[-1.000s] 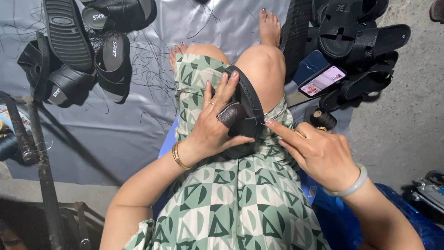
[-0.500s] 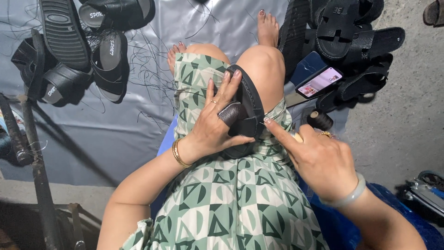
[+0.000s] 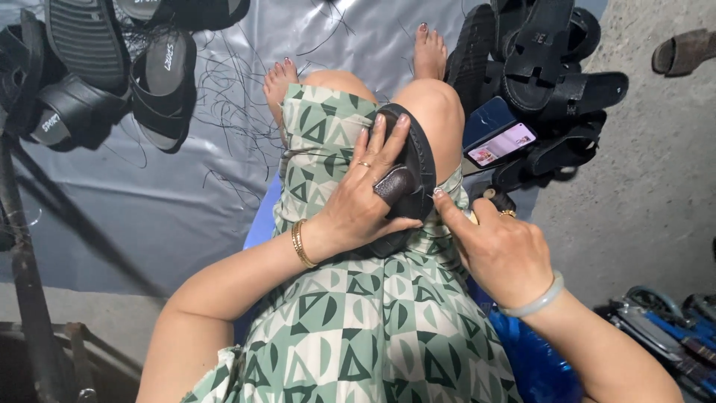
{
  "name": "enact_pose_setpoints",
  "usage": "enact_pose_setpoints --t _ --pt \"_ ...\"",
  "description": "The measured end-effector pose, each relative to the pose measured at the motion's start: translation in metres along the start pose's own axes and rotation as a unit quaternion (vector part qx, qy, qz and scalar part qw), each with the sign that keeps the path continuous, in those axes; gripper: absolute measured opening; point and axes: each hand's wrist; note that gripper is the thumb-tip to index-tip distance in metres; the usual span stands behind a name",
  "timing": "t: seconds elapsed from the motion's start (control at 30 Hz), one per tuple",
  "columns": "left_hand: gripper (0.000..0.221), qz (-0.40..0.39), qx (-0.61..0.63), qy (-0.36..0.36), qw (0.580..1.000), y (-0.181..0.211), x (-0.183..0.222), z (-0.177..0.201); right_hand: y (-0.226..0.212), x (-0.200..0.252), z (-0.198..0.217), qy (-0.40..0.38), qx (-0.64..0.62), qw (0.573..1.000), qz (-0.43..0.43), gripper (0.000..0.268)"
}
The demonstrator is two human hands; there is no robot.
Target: Hand-sewing the upper part of a black sandal to its sole using a needle and thread.
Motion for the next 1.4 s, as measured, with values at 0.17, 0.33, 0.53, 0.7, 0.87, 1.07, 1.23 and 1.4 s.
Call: enact_pose_setpoints --t 0.17,0.33,0.53,0.7,0.87,1.07,1.23,1.4 --pt "0.060 -0.014 -0.010 0.016 1.000 0.001 0.003 -0.008 -0.005 -0.007 -0.005 0.039 -0.009 0.999 0.018 0.026" --pt "0.061 -0.008 -0.031 0.008 0.999 -0.001 0.002 0.019 -0.005 0.000 -0.006 0.078 -0.077 0.994 0.016 0.024" --pt "0.020 -0.151 -0.144 0.083 0.975 -0.056 -0.010 0.044 -0.002 0.012 -0.011 0.118 -0.159 0.980 0.005 0.039" --pt "0.018 -0.155 -0.053 -0.017 0.986 -0.040 -0.040 0.081 -0.009 0.007 -0.010 0.140 -0.177 0.974 -0.021 0.034" --pt "0.013 -0.083 0.498 -0.202 0.839 -0.026 -0.061 0.081 -0.026 -0.002 -0.006 0.143 -0.127 0.981 -0.037 0.029" --pt "0.024 -0.229 0.131 -0.119 0.957 -0.046 -0.064 0.051 -0.027 -0.005 -0.009 0.155 -0.134 0.978 -0.040 0.025" --pt "0.062 -0.213 0.077 -0.244 0.943 -0.046 -0.067 0.038 -0.030 -0.005 -0.009 0.152 -0.208 0.963 -0.077 0.020" --pt "0.024 -0.235 0.054 -0.278 0.930 -0.048 -0.070 0.038 -0.020 -0.007 0.004 0.174 -0.147 0.973 -0.024 0.021"
Point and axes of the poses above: each hand's wrist, its own x-axis away from the middle knuckle, its own z-axis out of the back of the hand, y = z × x, and after that the axes turned 12 degrees about -x, right-handed
